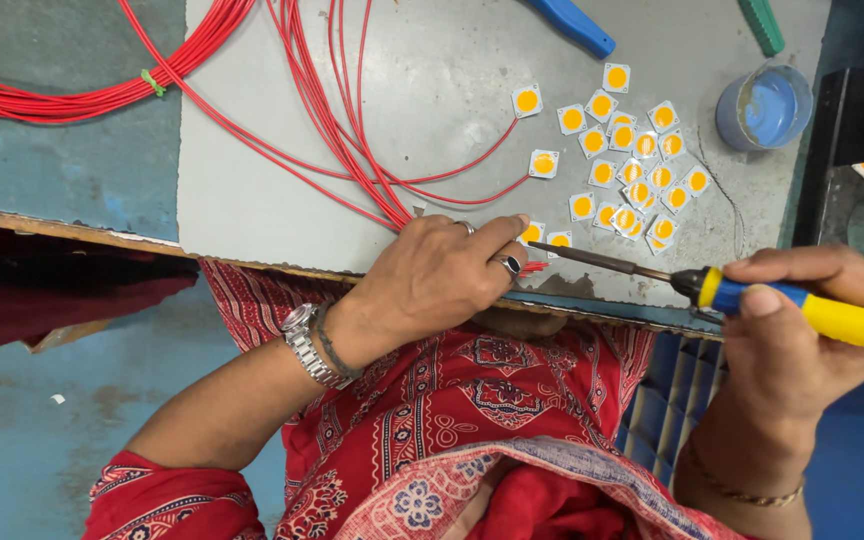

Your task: The person gathers red insulated wires from the workbench, aligns and twists their stripped ends together, dips the ends into a small cup of flux paste, and uses a soldering iron to solder the wire ends onto the pads of yellow LED chip components, placing each finished LED chip on the bench.

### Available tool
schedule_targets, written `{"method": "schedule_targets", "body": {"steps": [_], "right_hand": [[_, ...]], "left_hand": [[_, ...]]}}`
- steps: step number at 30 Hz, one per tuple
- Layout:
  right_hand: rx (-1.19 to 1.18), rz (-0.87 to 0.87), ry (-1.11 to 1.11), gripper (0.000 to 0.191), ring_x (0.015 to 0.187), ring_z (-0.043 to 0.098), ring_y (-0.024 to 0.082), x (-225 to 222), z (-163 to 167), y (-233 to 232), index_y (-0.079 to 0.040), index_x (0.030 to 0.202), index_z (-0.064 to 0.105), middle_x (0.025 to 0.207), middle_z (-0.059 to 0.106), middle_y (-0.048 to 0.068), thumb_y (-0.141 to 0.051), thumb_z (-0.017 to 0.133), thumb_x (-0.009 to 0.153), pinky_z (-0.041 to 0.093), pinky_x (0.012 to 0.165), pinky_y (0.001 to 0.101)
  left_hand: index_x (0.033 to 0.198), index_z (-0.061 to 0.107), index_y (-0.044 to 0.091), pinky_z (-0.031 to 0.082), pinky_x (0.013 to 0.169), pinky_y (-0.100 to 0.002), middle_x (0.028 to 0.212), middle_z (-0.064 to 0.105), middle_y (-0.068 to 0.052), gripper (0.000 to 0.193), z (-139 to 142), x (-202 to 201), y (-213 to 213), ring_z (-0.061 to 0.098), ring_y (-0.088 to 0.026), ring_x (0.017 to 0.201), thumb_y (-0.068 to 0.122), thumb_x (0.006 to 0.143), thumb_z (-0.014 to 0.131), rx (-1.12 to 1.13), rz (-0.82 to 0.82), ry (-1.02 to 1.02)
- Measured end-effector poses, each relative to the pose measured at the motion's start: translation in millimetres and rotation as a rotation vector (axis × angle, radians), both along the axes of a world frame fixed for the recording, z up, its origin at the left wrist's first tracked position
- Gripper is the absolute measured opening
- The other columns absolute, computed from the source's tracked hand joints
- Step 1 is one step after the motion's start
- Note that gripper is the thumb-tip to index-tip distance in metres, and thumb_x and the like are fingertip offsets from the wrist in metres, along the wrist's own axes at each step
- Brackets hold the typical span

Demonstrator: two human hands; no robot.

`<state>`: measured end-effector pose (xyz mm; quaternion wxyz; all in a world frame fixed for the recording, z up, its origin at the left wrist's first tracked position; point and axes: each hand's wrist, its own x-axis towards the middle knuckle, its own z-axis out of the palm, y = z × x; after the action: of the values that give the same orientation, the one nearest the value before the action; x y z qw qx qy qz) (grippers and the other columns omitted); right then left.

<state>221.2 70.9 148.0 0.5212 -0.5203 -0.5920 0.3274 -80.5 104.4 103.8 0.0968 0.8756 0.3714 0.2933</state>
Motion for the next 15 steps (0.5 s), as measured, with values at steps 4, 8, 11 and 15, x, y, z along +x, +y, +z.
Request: {"method": "schedule_targets", "body": {"steps": [4,8,11,15], "right_hand": [[-0.077,-0.004,-0.139,0.030,0.057,0.059,0.007,-9.4,14.1,3.9,0.008,0.097,0.068,0.081,0.068,0.010,-0.021,0.077,0.099,0.045,0.056,0.0153],[-0.061,0.062,-0.175,0.031,0.059,0.059,0.006,-14.9,20.8,7.7,0.005,0.097,0.069,0.085,0.069,0.008,-0.024,0.077,0.100,0.045,0.057,0.0144],[-0.057,0.072,-0.202,0.032,0.060,0.061,0.007,-16.3,22.9,10.1,0.004,0.096,0.070,0.084,0.070,0.009,-0.027,0.077,0.099,0.047,0.059,0.0144],[-0.007,0.157,-0.266,0.030,0.073,0.067,0.012,-19.5,31.2,9.2,0.006,0.101,0.071,0.090,0.072,0.011,-0.024,0.077,0.103,0.051,0.072,0.0163]], "left_hand": [[0.082,0.066,0.003,0.050,0.050,-0.038,0.117,0.072,-0.012,0.011,1.8,-1.6,-0.1,0.067,-0.020,0.061,0.011,0.087,0.070,-0.003,-0.004,-0.003],[0.077,0.064,0.001,0.050,0.050,-0.038,0.116,0.072,-0.014,0.019,2.4,-2.0,0.0,0.067,-0.021,0.060,0.013,0.090,0.071,-0.012,-0.012,-0.006],[0.080,0.066,0.002,0.050,0.050,-0.038,0.116,0.072,-0.014,0.013,3.3,-2.7,-0.5,0.068,-0.021,0.061,0.012,0.088,0.070,-0.001,-0.006,-0.017],[0.082,0.065,0.001,0.050,0.051,-0.039,0.118,0.071,-0.015,0.011,5.2,-3.8,-0.8,0.068,-0.022,0.062,0.011,0.087,0.070,-0.033,-0.019,-0.028]]}}
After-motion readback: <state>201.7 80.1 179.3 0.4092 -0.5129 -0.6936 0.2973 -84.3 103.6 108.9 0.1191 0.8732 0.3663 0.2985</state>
